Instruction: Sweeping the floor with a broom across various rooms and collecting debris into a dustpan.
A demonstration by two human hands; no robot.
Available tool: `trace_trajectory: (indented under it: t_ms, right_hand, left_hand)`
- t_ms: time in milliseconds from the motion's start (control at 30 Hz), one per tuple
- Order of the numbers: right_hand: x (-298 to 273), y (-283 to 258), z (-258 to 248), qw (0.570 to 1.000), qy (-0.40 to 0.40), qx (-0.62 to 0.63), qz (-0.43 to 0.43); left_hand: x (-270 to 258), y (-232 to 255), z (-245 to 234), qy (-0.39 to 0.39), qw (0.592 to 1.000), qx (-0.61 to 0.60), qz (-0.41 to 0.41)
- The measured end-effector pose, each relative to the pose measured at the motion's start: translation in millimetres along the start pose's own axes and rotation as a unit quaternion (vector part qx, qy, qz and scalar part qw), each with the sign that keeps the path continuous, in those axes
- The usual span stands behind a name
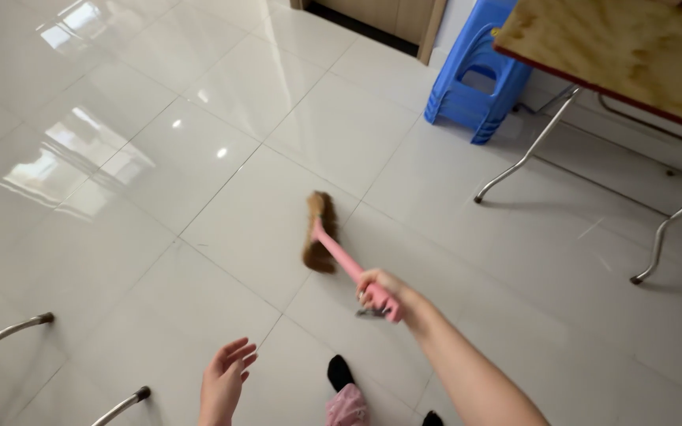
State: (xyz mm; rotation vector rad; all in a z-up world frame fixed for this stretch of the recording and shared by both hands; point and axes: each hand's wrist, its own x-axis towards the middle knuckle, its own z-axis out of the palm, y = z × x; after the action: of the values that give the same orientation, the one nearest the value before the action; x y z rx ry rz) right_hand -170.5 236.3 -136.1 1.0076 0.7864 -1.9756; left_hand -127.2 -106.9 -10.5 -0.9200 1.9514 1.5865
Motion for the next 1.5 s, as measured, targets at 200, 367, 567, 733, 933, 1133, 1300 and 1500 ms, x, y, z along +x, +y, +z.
trace_trajectory:
  t_ms: [200, 367, 567, 733, 933, 1133, 1300, 1500]
  right_hand:
    - [-18.1, -33.3, -72.0, 0.988, -0.153, -0.029, -0.011]
    - [-144.3, -7.6, -142.0, 0.999, -0.050, 0.000, -0.020]
    - [-277.1, 52.1, -252.2, 0.989, 0.097, 0.067, -0.091]
    - [-340.3, 103.8, -399.7, 0.973, 0.091, 0.207, -0.051]
    - [-382.9, 34.3, -410.4, 0.907, 0.405, 0.066, -0.095]
    - [-326.0, -62.5, -523.8, 0.896, 0.410, 0.046, -0.164]
    - [-224.3, -138.2, -517.8, 0.946, 0.300, -0.009, -0.123]
    - [-102.6, -164.4, -313.4, 0.979, 0.189, -0.064, -0.036]
  left_hand:
    - [24.0, 38.0, 2.8, -0.027, 0.999, 0.017, 0.017]
    - [35.3, 60.3, 29.7, -0.071, 0.996, 0.048, 0.003]
    - [45.3, 86.9, 113.9, -0.142, 0.984, 0.101, 0.040]
    - [33.8, 117.6, 191.8, -0.191, 0.968, 0.147, 0.063]
    - [21.8, 142.4, 269.7, -0.182, 0.970, 0.149, 0.068]
    - [-4.8, 181.4, 332.1, -0.155, 0.976, 0.133, 0.080]
    - [-24.9, 192.3, 349.8, -0.132, 0.985, 0.090, 0.058]
    - [-9.9, 161.6, 317.7, -0.064, 0.998, -0.003, 0.010]
